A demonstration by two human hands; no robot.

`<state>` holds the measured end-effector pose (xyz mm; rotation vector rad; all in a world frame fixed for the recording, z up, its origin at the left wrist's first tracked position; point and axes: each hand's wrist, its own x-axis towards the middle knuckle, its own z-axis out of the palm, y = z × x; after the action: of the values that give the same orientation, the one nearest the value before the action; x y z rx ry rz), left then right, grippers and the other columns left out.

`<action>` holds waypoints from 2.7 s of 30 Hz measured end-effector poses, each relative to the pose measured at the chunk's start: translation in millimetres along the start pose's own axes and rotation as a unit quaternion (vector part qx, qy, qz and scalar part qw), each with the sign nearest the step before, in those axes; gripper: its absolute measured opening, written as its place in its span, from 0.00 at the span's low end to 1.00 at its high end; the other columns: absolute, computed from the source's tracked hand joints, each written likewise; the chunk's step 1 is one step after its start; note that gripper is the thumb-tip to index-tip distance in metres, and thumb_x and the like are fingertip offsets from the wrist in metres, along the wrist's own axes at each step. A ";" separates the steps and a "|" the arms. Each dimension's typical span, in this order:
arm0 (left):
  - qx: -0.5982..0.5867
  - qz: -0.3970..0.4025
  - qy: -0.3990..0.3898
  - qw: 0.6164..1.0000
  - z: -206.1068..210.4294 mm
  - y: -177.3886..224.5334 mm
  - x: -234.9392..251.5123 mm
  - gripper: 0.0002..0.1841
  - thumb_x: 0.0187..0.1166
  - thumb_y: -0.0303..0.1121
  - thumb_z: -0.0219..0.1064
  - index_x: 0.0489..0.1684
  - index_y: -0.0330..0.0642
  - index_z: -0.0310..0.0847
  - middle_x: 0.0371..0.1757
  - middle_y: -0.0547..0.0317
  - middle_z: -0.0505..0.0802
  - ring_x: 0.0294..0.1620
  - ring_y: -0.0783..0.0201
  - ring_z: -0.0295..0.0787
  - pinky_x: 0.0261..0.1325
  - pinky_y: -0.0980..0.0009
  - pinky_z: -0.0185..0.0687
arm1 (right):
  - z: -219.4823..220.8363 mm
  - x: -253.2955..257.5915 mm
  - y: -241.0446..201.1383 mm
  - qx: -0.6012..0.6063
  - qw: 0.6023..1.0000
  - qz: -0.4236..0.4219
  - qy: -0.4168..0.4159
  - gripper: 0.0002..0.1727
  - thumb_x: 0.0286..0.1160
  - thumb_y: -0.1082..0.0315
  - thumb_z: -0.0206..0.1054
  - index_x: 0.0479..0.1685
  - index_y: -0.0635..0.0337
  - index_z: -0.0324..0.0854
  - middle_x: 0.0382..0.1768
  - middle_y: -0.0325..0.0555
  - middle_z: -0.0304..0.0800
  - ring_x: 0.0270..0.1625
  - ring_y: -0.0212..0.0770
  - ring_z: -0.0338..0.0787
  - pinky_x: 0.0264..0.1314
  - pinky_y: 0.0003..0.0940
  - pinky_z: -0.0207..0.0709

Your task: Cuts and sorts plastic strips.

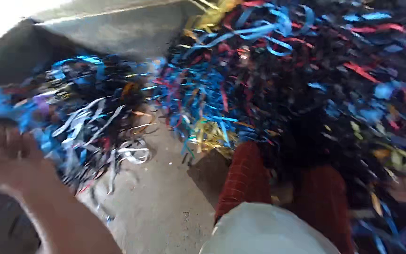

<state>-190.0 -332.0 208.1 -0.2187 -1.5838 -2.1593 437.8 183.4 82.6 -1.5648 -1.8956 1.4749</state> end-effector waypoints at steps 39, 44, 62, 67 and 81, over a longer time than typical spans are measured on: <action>0.143 -0.409 -0.777 0.456 286.7 -60.1 -601.7 0.15 0.92 0.26 0.49 0.72 0.30 0.60 0.51 0.46 0.95 0.48 0.56 0.97 0.53 0.61 0.92 | 26.5 -35.3 136.5 0.205 0.967 0.018 0.153 0.18 0.94 0.68 0.46 0.68 0.73 0.71 0.53 0.62 0.88 0.50 0.49 0.92 0.59 0.47 0.85; 0.114 -0.460 -0.745 0.469 313.3 -47.8 -617.3 0.16 0.92 0.29 0.53 0.73 0.33 0.63 0.46 0.50 0.92 0.42 0.61 0.93 0.48 0.64 0.90 | 75.4 -56.0 80.8 -0.041 0.979 -0.173 0.094 0.15 0.84 0.71 0.58 0.57 0.75 0.83 0.56 0.67 0.88 0.64 0.62 0.88 0.73 0.56 0.78; -0.047 -0.285 -0.763 0.578 333.6 -18.0 -539.1 0.10 0.84 0.21 0.59 0.58 0.39 0.67 0.31 0.60 0.88 0.20 0.71 0.83 0.24 0.76 0.83 | 43.1 -16.0 -20.5 0.231 0.955 -0.180 0.046 0.15 0.87 0.70 0.60 0.64 0.69 0.81 0.49 0.49 0.92 0.49 0.34 0.91 0.59 0.34 0.86; -0.001 -0.282 -0.757 0.589 329.6 -18.4 -542.9 0.12 0.86 0.24 0.59 0.64 0.35 0.66 0.32 0.56 0.88 0.21 0.68 0.85 0.26 0.73 0.86 | 80.7 3.9 -22.9 0.383 0.899 -0.189 0.093 0.13 0.92 0.70 0.49 0.61 0.65 0.75 0.32 0.39 0.85 0.25 0.28 0.84 0.30 0.26 0.84; -0.025 -0.326 -0.724 0.607 297.5 -25.2 -544.9 0.06 0.83 0.20 0.62 0.51 0.27 0.77 0.30 0.54 0.94 0.26 0.63 0.94 0.34 0.69 0.95 | 70.2 6.0 -18.7 0.577 0.791 -0.188 0.077 0.29 0.95 0.54 0.30 0.35 0.48 0.79 0.32 0.35 0.86 0.42 0.36 0.89 0.53 0.38 0.86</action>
<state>241.3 94.9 75.1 -2.1947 -2.6227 -2.5621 373.6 154.0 64.5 -0.6220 -0.7405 1.6767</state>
